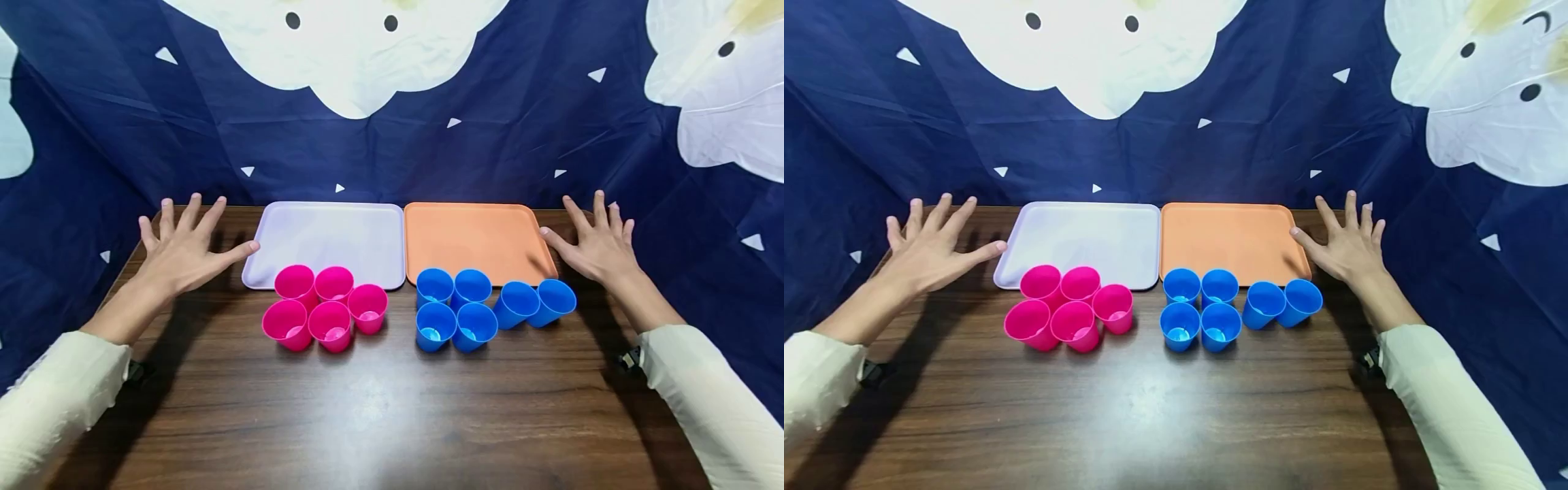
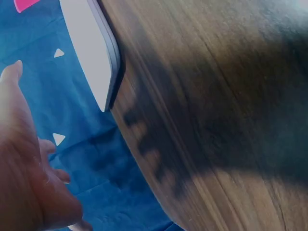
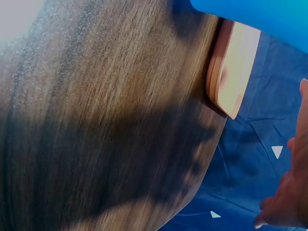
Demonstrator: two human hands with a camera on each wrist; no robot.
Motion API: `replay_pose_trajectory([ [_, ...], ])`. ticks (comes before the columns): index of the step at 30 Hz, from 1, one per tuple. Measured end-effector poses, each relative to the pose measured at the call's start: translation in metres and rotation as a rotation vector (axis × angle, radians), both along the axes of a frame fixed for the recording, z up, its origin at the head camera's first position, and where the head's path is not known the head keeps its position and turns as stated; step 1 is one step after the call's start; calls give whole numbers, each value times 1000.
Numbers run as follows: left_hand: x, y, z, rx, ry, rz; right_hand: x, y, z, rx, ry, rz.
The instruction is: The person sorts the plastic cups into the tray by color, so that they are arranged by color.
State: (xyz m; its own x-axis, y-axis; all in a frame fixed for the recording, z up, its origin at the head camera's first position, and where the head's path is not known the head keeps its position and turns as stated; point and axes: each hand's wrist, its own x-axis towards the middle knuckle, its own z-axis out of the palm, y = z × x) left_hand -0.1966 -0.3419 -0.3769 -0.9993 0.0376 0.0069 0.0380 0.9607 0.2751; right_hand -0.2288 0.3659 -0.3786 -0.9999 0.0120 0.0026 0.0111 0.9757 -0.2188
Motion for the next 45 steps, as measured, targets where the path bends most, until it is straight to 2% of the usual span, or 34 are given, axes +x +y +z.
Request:
replay_pose_trajectory([
  [6,-2,0,-2,63,-5,-17,3,-4,6,-19,-27,-1],
  [13,-3,-5,-13,178,-5,-61,4,-18,16,-22,-30,18],
  [22,-11,-8,-30,274,-130,-102,3,-53,42,5,-61,99],
  [27,-14,-7,-42,303,-179,-111,7,-83,54,2,-73,180],
  [33,-15,-7,-59,298,-196,-106,14,-119,62,-10,-79,255],
  [39,-13,-1,-64,263,-166,-118,20,-150,68,-32,-87,340],
  [45,-12,5,-71,174,-118,-132,23,-180,70,-54,-126,445],
])
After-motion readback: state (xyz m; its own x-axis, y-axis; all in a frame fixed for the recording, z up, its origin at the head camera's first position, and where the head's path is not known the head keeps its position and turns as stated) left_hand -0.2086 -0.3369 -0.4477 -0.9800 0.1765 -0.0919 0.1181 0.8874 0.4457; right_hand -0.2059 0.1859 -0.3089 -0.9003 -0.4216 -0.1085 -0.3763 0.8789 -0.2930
